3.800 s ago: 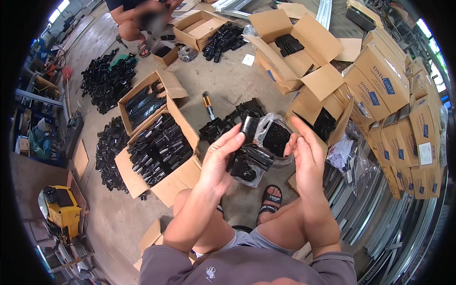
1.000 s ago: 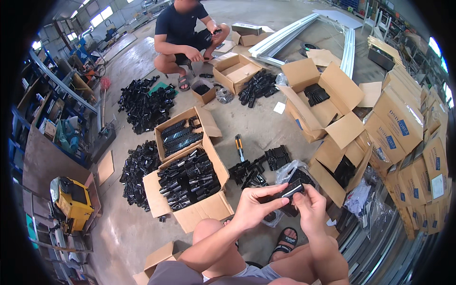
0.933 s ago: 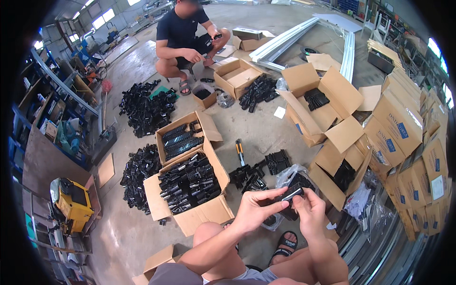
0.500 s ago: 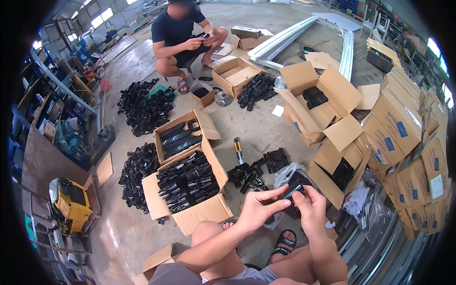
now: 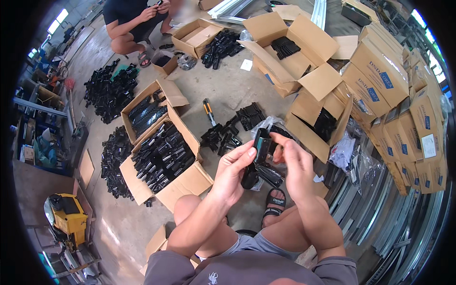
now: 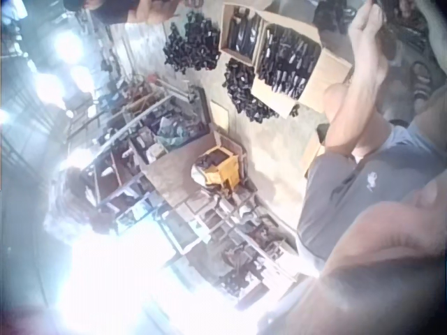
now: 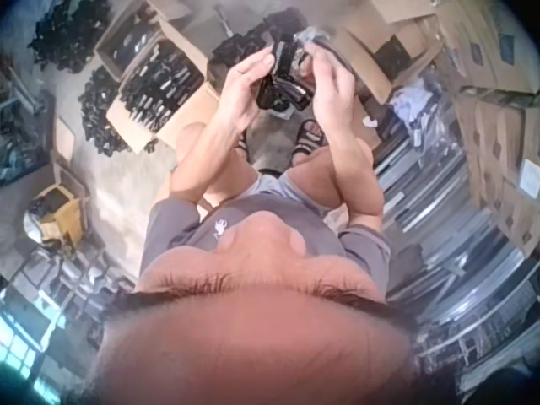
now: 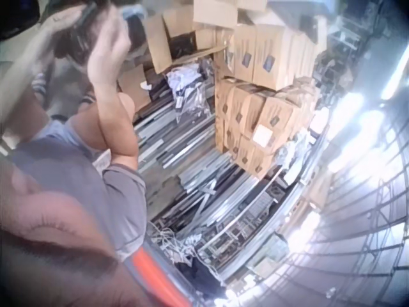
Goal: The person sits on the floor surrounded by boxes and black plastic components, picking up two parts at a time and joining them together by hand before placing them into a separate container.
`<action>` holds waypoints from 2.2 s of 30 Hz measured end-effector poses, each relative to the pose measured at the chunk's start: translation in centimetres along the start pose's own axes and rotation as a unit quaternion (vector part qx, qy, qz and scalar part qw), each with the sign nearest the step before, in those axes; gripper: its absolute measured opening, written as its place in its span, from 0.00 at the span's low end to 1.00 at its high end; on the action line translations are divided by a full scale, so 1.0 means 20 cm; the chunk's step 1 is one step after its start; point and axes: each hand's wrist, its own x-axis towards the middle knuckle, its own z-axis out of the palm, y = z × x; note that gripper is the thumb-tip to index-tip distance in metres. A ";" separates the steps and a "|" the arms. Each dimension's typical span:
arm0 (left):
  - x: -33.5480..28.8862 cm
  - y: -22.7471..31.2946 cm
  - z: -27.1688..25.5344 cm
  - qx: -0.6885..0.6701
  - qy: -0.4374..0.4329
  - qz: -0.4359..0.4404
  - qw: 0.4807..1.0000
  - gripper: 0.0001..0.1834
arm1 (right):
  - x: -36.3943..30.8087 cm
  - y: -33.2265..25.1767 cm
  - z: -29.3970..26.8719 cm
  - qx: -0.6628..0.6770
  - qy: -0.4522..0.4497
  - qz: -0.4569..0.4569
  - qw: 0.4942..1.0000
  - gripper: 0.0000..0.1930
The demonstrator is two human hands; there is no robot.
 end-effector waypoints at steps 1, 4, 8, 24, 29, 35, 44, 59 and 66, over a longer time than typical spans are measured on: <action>0.00 0.02 0.00 -0.013 -0.015 -0.004 1.000 0.19 | -0.01 -0.01 0.00 0.010 0.017 -0.017 1.000 0.16; 0.01 0.04 -0.03 -0.014 -0.035 -0.005 0.999 0.20 | 0.00 -0.01 0.03 -0.061 0.065 -0.120 0.989 0.14; 0.00 0.05 -0.04 -0.043 -0.057 -0.002 0.997 0.21 | 0.01 -0.02 0.03 -0.170 0.022 -0.148 0.974 0.12; -0.05 0.06 -0.02 -0.002 -0.008 -0.040 0.999 0.16 | 0.05 -0.07 -0.01 -0.087 -0.115 0.011 0.989 0.05; -0.07 0.08 -0.04 0.036 -0.033 -0.033 0.998 0.16 | 0.04 -0.01 -0.09 -0.052 -0.104 -0.065 0.991 0.04; -0.12 0.10 0.01 0.108 -0.061 0.030 0.992 0.17 | -0.01 0.00 -0.12 -0.048 -0.085 -0.129 0.987 0.11; -0.18 0.12 0.01 0.158 -0.101 0.101 0.977 0.17 | -0.02 -0.04 -0.08 -0.067 -0.138 -0.255 0.955 0.10; -0.19 0.16 -0.01 0.219 -0.223 0.204 0.928 0.23 | -0.08 -0.03 -0.07 0.021 -0.106 -0.283 0.953 0.12; -0.19 0.18 -0.01 0.216 -0.203 0.187 0.937 0.22 | -0.06 -0.04 -0.06 0.010 -0.113 -0.284 0.952 0.12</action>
